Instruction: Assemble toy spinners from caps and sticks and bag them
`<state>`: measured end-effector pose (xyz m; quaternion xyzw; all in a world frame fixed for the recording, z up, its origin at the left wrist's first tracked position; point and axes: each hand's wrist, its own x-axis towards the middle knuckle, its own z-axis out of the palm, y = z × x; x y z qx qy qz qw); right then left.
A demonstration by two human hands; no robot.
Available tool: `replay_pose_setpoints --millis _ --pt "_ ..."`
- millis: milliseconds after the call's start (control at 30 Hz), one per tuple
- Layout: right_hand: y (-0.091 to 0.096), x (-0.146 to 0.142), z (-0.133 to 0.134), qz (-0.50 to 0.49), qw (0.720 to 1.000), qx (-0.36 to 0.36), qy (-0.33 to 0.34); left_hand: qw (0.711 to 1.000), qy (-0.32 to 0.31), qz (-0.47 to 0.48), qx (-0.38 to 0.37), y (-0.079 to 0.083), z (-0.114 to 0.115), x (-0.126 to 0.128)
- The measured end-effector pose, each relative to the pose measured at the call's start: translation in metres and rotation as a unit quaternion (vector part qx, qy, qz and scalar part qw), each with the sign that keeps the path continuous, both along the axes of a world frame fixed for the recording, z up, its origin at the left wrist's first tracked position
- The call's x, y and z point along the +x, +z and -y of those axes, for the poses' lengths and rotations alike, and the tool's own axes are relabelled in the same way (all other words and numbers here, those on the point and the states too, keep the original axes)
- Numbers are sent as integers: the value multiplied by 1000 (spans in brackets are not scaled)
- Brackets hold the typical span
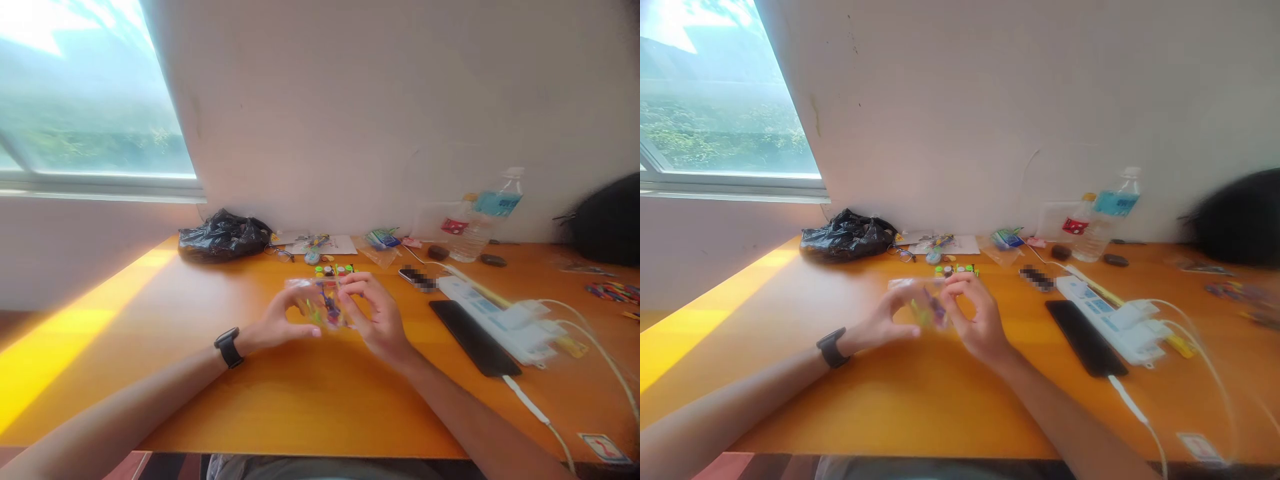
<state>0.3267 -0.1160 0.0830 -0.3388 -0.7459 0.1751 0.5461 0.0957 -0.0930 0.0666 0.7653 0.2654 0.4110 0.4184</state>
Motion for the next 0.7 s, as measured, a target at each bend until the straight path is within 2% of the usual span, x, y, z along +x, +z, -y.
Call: replay_pose_setpoints --millis 133,367,567,700 --pt "2 3 -2 -5 1000 -11 -15 999 -30 -26 -12 1 1 1" --pt "-5 3 -3 -93 995 -9 -40 999 -19 -39 -13 -3 -2 1" --pt "-5 8 -13 -62 990 -119 36 996 47 -65 -33 -7 -3 1" --pt "1 13 -18 -93 989 -109 40 997 60 -33 -32 -8 -4 -3"
